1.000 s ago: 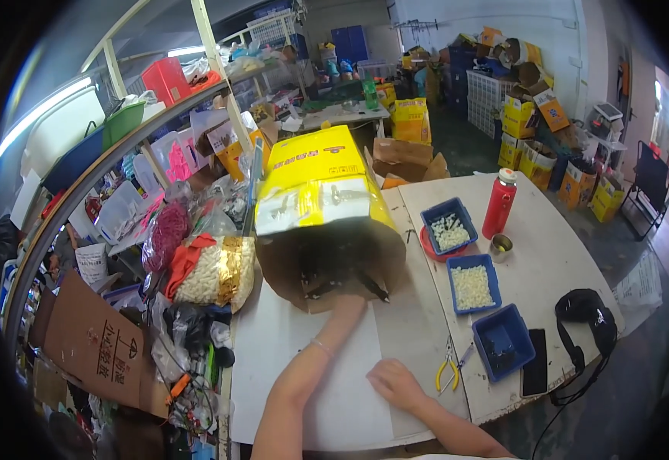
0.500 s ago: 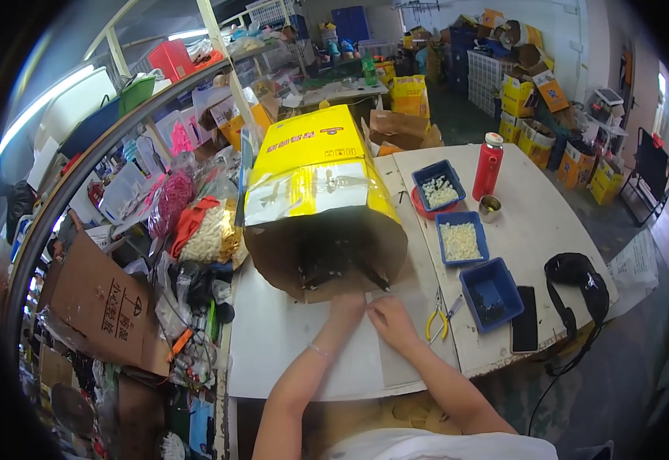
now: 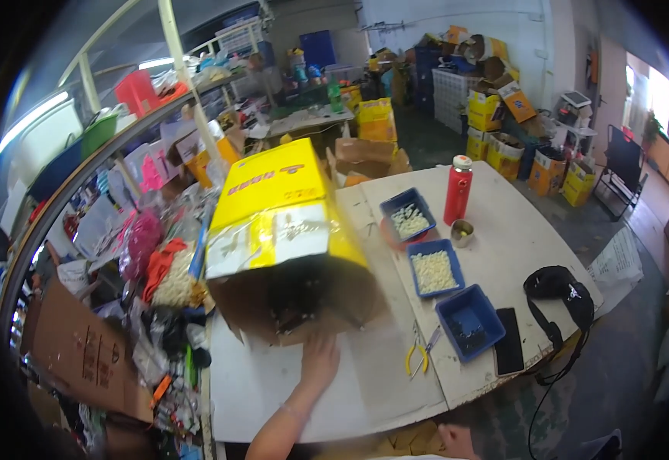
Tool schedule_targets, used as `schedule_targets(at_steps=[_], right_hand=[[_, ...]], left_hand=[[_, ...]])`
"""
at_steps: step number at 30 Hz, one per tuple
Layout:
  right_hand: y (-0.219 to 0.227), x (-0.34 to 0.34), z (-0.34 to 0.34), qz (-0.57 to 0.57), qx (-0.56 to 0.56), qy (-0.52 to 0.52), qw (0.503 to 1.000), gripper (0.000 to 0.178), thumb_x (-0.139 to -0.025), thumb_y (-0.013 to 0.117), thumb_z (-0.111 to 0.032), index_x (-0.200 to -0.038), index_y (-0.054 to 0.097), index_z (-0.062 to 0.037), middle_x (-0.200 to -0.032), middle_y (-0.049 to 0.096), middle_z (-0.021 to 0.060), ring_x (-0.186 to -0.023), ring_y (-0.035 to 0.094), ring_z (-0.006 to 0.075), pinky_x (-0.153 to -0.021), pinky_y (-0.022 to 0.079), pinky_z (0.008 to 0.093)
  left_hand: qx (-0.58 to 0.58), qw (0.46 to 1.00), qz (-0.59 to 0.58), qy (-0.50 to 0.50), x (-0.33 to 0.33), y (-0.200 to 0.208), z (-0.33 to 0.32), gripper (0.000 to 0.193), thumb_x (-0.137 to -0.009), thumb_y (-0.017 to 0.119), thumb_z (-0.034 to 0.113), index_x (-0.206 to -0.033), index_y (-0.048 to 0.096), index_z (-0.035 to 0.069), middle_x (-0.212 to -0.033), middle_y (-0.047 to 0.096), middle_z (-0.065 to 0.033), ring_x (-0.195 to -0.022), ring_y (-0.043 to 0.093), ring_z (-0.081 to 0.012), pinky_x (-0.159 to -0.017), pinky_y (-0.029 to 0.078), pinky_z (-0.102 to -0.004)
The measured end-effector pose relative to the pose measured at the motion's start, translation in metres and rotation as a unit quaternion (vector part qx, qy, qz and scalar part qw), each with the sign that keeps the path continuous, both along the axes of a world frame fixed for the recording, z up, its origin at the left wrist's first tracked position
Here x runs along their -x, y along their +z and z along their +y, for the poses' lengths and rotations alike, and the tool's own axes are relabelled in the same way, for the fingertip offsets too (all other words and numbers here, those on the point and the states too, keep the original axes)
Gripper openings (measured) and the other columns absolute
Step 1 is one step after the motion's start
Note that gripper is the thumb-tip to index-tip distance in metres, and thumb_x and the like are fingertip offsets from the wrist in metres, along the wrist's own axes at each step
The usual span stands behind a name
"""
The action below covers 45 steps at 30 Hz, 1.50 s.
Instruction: Inserting small white plastic components into black plastic housings using needle-nose pliers at a workbench.
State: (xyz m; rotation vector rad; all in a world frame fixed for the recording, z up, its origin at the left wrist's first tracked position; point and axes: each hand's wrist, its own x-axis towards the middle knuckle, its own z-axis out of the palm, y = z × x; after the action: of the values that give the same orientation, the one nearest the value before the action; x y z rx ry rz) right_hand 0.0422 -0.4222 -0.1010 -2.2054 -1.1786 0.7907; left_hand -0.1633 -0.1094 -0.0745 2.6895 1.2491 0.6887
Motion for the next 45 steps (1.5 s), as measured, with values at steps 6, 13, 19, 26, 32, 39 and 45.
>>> schedule_targets(at_steps=[6,13,19,26,32,39,45], right_hand=[[-0.103,-0.012,0.015,0.135,0.122,-0.119,0.976,0.023,-0.083,0.060,-0.032,-0.080,0.061,-0.0092,-0.087,0.064,0.0046,-0.085,0.055,0.0225,-0.086,0.038,0.0408],[-0.143,-0.075,0.145,0.092,0.070,-0.070,0.991,0.022,-0.084,0.059,-0.030,-0.082,0.062,-0.0078,-0.086,0.064,0.0065,-0.084,0.056,0.0212,-0.083,0.040,0.0380],[-0.148,-0.070,0.172,0.100,0.060,-0.048,0.992,0.022,-0.084,0.057,-0.028,-0.084,0.062,-0.0066,-0.086,0.064,0.0081,-0.083,0.057,0.0201,-0.081,0.042,0.0356],[-0.146,-0.075,0.077,0.070,0.097,0.037,0.992,0.022,-0.085,0.056,-0.026,-0.086,0.063,-0.0052,-0.085,0.064,0.0100,-0.082,0.059,0.0187,-0.078,0.044,0.0327],[-0.116,-0.061,0.003,0.053,0.122,0.103,0.986,0.023,-0.085,0.054,-0.025,-0.088,0.063,-0.0040,-0.085,0.064,0.0117,-0.081,0.060,0.0176,-0.075,0.045,0.0303],[-0.059,-0.071,0.004,0.077,0.177,0.203,0.960,0.027,-0.087,0.054,-0.026,-0.099,0.062,-0.0038,-0.093,0.063,0.0129,-0.089,0.059,0.0172,-0.080,0.045,0.0283],[0.087,-0.051,0.063,0.270,0.061,0.320,0.906,0.037,-0.092,0.049,-0.035,-0.110,0.058,-0.0045,-0.102,0.064,0.0080,-0.095,0.059,0.0168,-0.085,0.043,0.0270]], left_hand=[[0.017,1.000,0.010,-0.012,-0.006,0.007,0.005,0.052,-0.081,0.051,0.013,-0.129,0.037,0.000,-0.132,0.037,-0.0251,-0.121,0.034,-0.0414,-0.103,0.025,-0.0497],[0.072,0.994,0.076,0.008,-0.003,0.005,-0.005,0.054,-0.080,0.051,0.019,-0.128,0.036,0.000,-0.130,0.037,-0.0256,-0.121,0.032,-0.0436,-0.103,0.022,-0.0520],[0.062,0.993,0.096,0.029,0.008,-0.013,-0.019,0.060,-0.087,0.042,0.027,-0.139,0.024,0.004,-0.143,0.022,-0.0203,-0.134,0.017,-0.0351,-0.109,0.012,-0.0493],[0.022,0.998,0.054,0.001,-0.014,0.009,0.005,0.052,-0.078,0.052,0.018,-0.125,0.039,0.000,-0.128,0.038,-0.0247,-0.117,0.035,-0.0422,-0.102,0.024,-0.0512],[-0.003,1.000,-0.023,-0.022,-0.005,-0.002,0.034,0.031,-0.078,0.055,0.012,-0.108,0.056,0.003,-0.116,0.052,-0.0190,-0.109,0.046,-0.0382,-0.095,0.036,-0.0448],[0.050,0.993,-0.101,-0.040,-0.032,-0.003,0.074,0.017,-0.076,0.055,0.007,-0.089,0.066,0.009,-0.094,0.063,-0.0170,-0.089,0.058,-0.0348,-0.075,0.047,-0.0418],[0.012,0.993,-0.087,-0.079,-0.053,-0.001,0.119,0.020,-0.077,0.052,0.013,-0.089,0.068,0.015,-0.080,0.064,-0.0159,-0.075,0.062,-0.0346,-0.069,0.050,-0.0432]])
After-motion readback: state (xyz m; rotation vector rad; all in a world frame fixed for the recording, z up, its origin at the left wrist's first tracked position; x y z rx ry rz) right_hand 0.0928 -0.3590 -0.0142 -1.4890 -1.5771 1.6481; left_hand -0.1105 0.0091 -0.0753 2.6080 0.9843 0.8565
